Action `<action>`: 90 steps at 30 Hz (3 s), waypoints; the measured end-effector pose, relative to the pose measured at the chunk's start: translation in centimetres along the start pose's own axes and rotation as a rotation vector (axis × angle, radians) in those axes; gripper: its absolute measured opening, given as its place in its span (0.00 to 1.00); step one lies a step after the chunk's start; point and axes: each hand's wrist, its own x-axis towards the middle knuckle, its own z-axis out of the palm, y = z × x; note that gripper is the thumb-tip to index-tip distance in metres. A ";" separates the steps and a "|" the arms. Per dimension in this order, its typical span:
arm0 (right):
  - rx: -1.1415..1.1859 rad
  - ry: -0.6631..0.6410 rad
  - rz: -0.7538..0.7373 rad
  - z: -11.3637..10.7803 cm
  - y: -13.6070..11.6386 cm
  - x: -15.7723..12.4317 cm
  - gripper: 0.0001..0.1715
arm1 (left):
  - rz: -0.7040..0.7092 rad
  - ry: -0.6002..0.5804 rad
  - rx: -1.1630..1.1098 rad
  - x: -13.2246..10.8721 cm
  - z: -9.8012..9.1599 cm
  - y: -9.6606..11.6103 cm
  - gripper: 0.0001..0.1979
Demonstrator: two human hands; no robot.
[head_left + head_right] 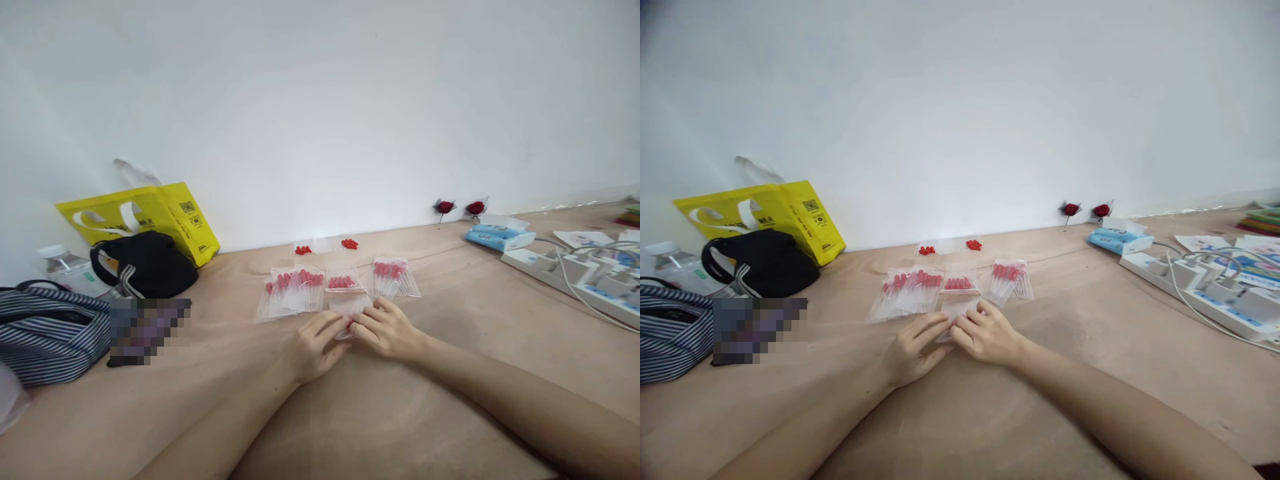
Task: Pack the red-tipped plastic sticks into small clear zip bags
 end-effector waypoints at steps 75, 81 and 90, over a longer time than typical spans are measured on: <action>0.157 0.068 0.213 0.5 2.6 -3.5 0.20 | 0.004 0.126 -0.018 -0.8 -0.6 -1.6 0.04; 0.189 -0.099 0.319 0.0 2.3 -3.4 0.27 | -0.030 0.113 -0.028 -0.6 -0.4 -1.7 0.04; 0.373 -0.056 0.277 0.6 1.0 -3.1 0.17 | 0.008 0.069 -0.131 -0.3 -0.6 -1.1 0.13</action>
